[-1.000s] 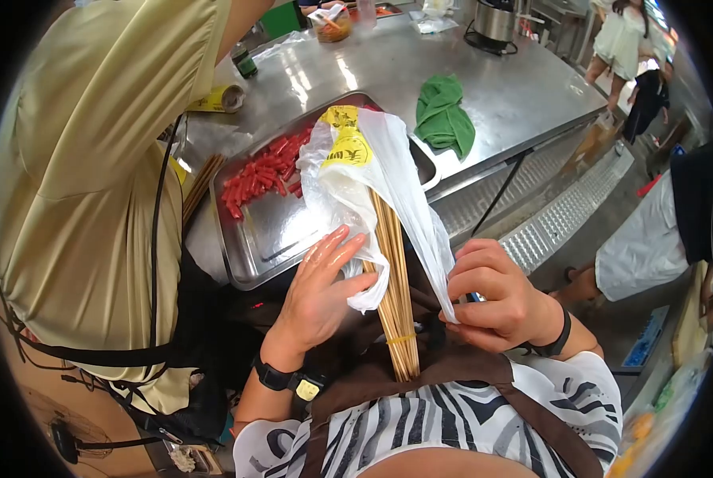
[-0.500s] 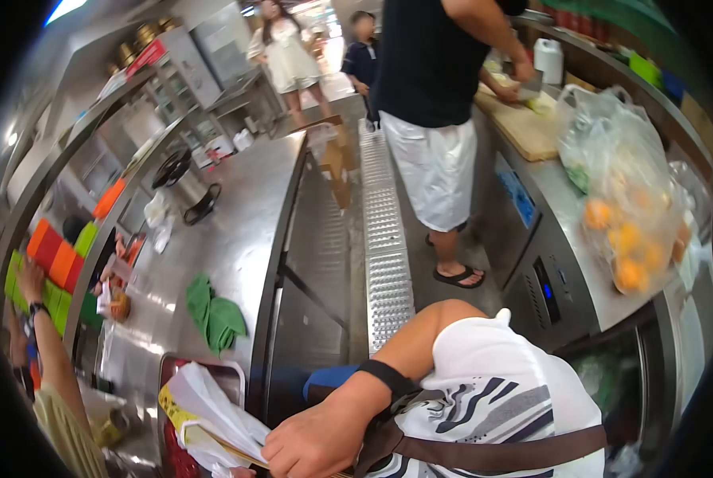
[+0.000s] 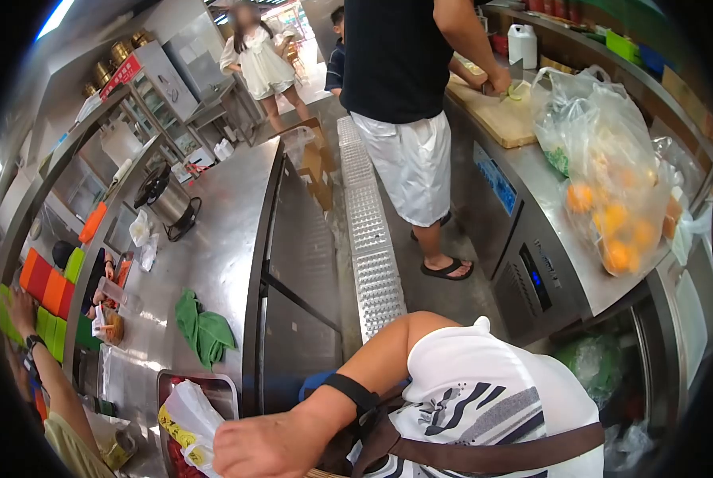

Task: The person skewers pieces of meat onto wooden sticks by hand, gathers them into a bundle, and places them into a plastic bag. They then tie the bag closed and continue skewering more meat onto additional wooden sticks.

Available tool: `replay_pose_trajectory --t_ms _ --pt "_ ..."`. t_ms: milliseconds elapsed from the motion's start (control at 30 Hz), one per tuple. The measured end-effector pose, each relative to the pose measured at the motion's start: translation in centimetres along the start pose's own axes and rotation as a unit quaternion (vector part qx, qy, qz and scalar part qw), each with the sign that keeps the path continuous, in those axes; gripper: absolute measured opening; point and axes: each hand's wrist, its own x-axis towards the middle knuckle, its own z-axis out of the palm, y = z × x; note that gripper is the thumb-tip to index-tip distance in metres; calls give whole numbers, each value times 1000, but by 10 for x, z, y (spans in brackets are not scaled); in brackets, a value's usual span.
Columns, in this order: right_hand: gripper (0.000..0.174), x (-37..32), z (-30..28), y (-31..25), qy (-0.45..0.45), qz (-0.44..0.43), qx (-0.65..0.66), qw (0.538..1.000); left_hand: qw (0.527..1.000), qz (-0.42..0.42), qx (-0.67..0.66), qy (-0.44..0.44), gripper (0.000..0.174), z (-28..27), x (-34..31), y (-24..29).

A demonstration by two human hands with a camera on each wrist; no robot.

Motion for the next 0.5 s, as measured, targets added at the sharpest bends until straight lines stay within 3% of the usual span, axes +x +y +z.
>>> replay_pose_trajectory --t_ms 33,167,233,333,467,500 --pt "20 -3 -2 6 -21 9 -9 1000 999 -23 -20 10 46 1 0 0" --pt "15 -9 8 13 -40 1 27 999 987 -116 -101 47 44 5 1 0" --pt "10 -13 16 14 29 6 52 998 973 -165 -143 70 43 6 1 1" --pt "9 -26 20 26 -20 43 -4 999 945 -184 -258 81 32 3 -3 7" --pt "10 -34 15 23 -10 27 42 999 970 -126 -205 34 20 -14 6 6" --pt "9 -38 13 23 -46 0 70 996 970 -110 -215 34 14 -16 5 4"
